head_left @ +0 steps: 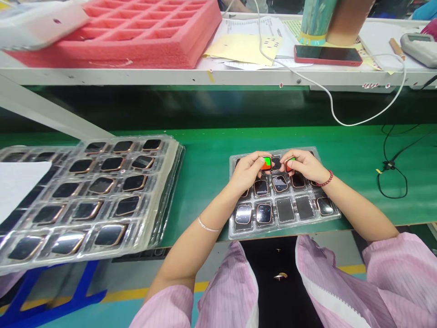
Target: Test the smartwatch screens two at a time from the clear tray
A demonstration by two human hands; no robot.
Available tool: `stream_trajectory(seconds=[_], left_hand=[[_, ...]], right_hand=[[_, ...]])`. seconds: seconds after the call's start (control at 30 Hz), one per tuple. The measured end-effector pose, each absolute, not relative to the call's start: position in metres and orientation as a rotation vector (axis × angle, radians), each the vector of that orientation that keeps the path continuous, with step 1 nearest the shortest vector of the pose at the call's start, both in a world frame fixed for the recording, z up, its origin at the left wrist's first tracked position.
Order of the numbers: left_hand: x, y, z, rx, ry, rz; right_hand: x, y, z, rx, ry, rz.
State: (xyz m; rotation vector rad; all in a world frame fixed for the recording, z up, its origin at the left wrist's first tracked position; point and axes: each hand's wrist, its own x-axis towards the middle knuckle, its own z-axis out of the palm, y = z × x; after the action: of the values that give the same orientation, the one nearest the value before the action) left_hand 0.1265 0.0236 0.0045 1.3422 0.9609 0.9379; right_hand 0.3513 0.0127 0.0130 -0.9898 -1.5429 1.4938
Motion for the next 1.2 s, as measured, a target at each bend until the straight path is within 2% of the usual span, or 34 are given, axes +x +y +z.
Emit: stream_trajectory(seconds=[1.2], left_hand=[[0.1289,0.0232,0.0044,1.399,0.838,0.981]], right_hand=[[0.3502,0.0128,0.0129,-0.975,-1.569,1.461]])
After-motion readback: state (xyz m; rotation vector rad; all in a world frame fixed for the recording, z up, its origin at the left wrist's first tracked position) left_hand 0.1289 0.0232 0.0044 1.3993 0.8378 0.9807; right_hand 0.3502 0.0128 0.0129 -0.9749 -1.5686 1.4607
